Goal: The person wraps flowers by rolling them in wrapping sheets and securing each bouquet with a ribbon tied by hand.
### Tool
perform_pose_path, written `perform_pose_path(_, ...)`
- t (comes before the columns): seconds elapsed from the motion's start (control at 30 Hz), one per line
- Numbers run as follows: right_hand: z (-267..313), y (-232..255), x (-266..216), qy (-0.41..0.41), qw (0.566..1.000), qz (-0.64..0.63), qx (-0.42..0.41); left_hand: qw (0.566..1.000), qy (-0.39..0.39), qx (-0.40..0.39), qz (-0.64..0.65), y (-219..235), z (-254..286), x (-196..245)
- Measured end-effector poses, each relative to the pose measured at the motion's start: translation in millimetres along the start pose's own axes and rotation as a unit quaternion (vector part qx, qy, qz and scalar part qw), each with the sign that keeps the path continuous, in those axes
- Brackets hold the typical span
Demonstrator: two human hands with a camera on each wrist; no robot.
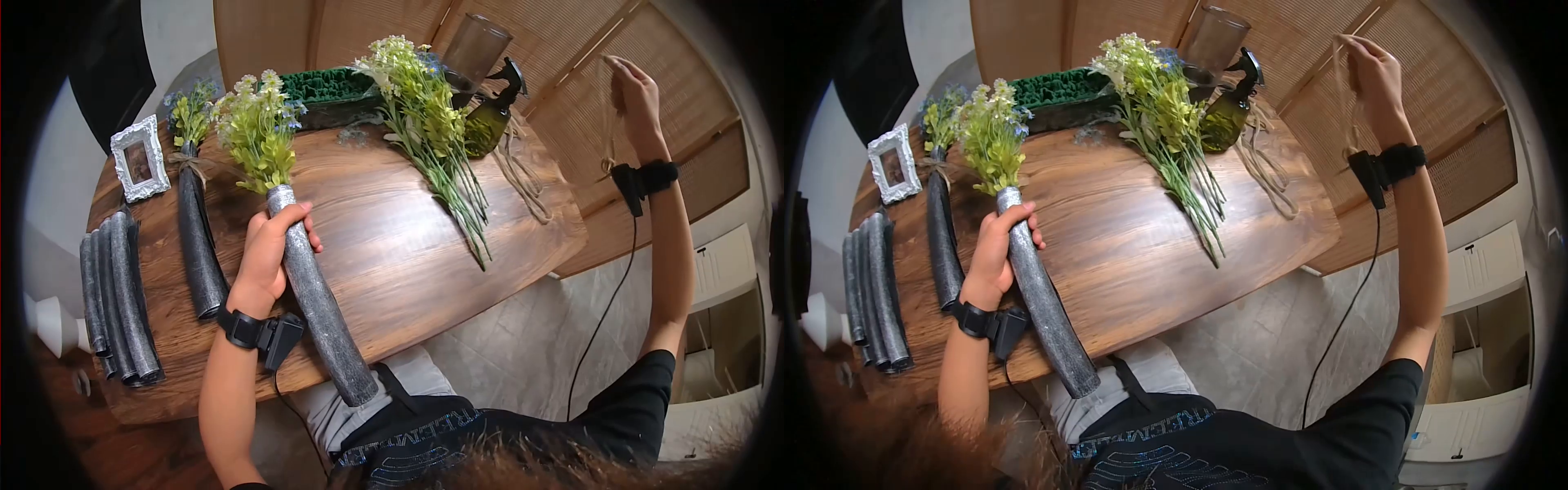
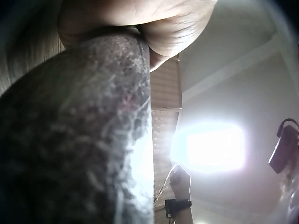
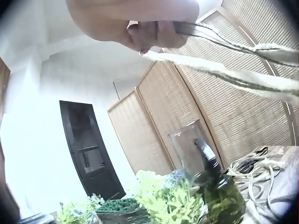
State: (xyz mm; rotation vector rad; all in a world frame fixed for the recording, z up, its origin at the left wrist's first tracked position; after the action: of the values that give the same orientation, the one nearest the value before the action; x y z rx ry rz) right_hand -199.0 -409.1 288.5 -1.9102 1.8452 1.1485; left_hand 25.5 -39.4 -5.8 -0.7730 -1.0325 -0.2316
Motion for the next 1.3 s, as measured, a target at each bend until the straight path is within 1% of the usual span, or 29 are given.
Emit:
perform_pose_path(0.07, 7.5, -18.6, 0.3, -0.043, 0.996, -0.006, -0.081, 1.000, 0.001, -0.002, 0.004, -1.3, 0.5, 0.3)
perform_pose_path(0.13, 23.6, -33.5, -17.8, -0.049, 0.994, -0.024, -0.097, 1.000, 0.002, -0.001, 0.003, -2.4, 1.6, 1.8)
perform_pose_path(0.2, 42.4, -57.7, -33.2, -0.078, 0.976, -0.090, -0.185, 0.999, -0.007, -0.026, 0.029, -7.8, 5.1, 4.3)
perform_pose_path(0.23, 52.5, -66.9, -43.5, -0.079, 0.974, -0.098, -0.188, 0.998, -0.017, -0.059, 0.022, -7.7, 4.3, 5.0)
perform_pose_path(0.27, 67.5, -81.1, -54.4, -0.086, 0.963, -0.106, -0.233, 0.998, -0.019, -0.050, 0.017, -5.4, 5.0, 6.1)
perform_pose_path(0.3, 83.8, -96.0, -63.8, -0.094, 0.949, -0.114, -0.277, 0.996, -0.036, -0.080, 0.023, -11.3, 7.8, 8.8)
perform_pose_path(0.33, 98.8, -107.6, -71.7, -0.096, 0.946, -0.125, -0.282, 0.992, -0.052, -0.109, 0.028, -17.0, 11.5, 11.0)
perform_pose_path(0.4, 131.2, -135.2, -87.3, -0.074, 0.940, -0.080, -0.324, 0.983, -0.093, -0.157, 0.027, -27.5, 18.3, 17.2)
perform_pose_path(0.43, 147.6, -151.1, -89.8, -0.112, 0.923, -0.085, -0.359, 0.974, -0.107, -0.194, 0.042, -30.6, 19.4, 17.3)
perform_pose_path(0.47, 163.1, -165.9, -92.3, -0.148, 0.904, -0.087, -0.393, 0.976, -0.108, -0.185, 0.035, -31.1, 19.9, 15.7)
perform_pose_path(0.5, 175.5, -179.7, -97.1, -0.125, 0.897, -0.053, -0.421, 0.971, -0.122, -0.193, 0.071, -34.0, 21.5, 17.0)
perform_pose_path(0.53, 188.0, -192.5, -98.4, -0.125, 0.894, -0.024, -0.430, 0.964, -0.134, -0.202, 0.108, -35.2, 22.4, 17.7)
perform_pose_path(0.57, 196.9, -206.5, -93.7, -0.131, 0.880, -0.045, -0.455, 0.956, -0.130, -0.231, 0.125, -36.6, 21.4, 15.9)
perform_pose_path(0.6, 204.3, -218.5, -87.7, -0.135, 0.866, -0.065, -0.478, 0.957, -0.130, -0.230, 0.120, -34.3, 23.2, 17.3)
perform_pose_path(0.67, 213.3, -230.1, -85.9, -0.113, 0.860, -0.079, -0.491, 0.949, -0.065, -0.274, 0.144, -34.0, 28.1, 14.6)
perform_pose_path(0.7, 212.9, -230.6, -86.1, -0.087, 0.862, -0.065, -0.495, 0.949, -0.064, -0.274, 0.143, -30.9, 26.4, 15.5)
perform_pose_path(0.73, 208.0, -226.3, -86.5, -0.088, 0.862, -0.065, -0.495, 0.947, -0.046, -0.278, 0.153, -28.2, 22.7, 14.9)
perform_pose_path(0.77, 203.3, -219.2, -87.2, -0.059, 0.843, -0.019, -0.535, 0.945, -0.027, -0.282, 0.166, -26.1, 19.0, 14.3)
perform_pose_path(0.8, 198.8, -212.1, -82.2, -0.031, 0.818, 0.028, -0.574, 0.944, -0.026, -0.280, 0.171, -25.2, 17.7, 17.4)
perform_pose_path(0.87, 177.3, -193.7, -58.1, 0.081, 0.786, -0.018, -0.612, 0.964, -0.015, -0.197, 0.178, -15.5, 11.3, 21.1)
perform_pose_path(0.9, 162.3, -177.3, -52.1, 0.052, 0.780, 0.089, -0.618, 0.958, -0.014, -0.214, 0.193, -8.5, 5.2, 19.2)
perform_pose_path(0.93, 145.4, -159.0, -47.6, 0.024, 0.763, 0.196, -0.615, 0.957, -0.013, -0.210, 0.201, -7.0, 3.6, 19.6)
perform_pose_path(1.0, 118.0, -123.0, -25.5, -0.045, 0.830, 0.175, -0.527, 0.962, -0.015, -0.179, 0.204, -3.4, 2.3, 24.2)
perform_pose_path(1.03, 108.2, -108.4, -13.3, -0.044, 0.827, 0.178, -0.531, 0.962, -0.018, -0.179, 0.205, -1.3, 0.1, 25.3)
perform_pose_path(1.1, 87.6, -83.4, 14.0, -0.123, 0.858, 0.114, -0.486, 0.963, -0.017, -0.173, 0.205, -0.8, 0.1, 26.2)
perform_pose_path(1.13, 86.5, -78.4, 23.5, -0.121, 0.856, 0.114, -0.489, 0.965, -0.015, -0.170, 0.200, -0.8, 0.7, 25.6)
perform_pose_path(1.2, 94.0, -70.7, 40.8, -0.165, 0.848, 0.101, -0.494, 0.969, -0.013, -0.164, 0.186, -2.1, 1.8, 23.6)
perform_pose_path(1.23, 99.9, -71.8, 41.8, -0.180, 0.833, 0.082, -0.517, 0.974, -0.010, -0.158, 0.161, -3.5, 2.6, 22.0)
perform_pose_path(1.3, 100.6, -68.2, 52.1, -0.191, 0.835, 0.075, -0.511, 0.979, -0.002, -0.155, 0.134, -3.7, 2.0, 18.4)
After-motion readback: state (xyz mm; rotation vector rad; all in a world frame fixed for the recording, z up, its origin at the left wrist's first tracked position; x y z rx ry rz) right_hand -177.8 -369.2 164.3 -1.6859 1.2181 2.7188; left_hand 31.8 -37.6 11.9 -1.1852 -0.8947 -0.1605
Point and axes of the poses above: each hand's wrist, its own z-axis away from the middle knuckle, its own y-axis out of the back of the hand, x = y × z, the point moved 6 cm from there along -z, towards the middle knuckle, and after that the axes turned 5 degrees about x, right-handed, at the moved point
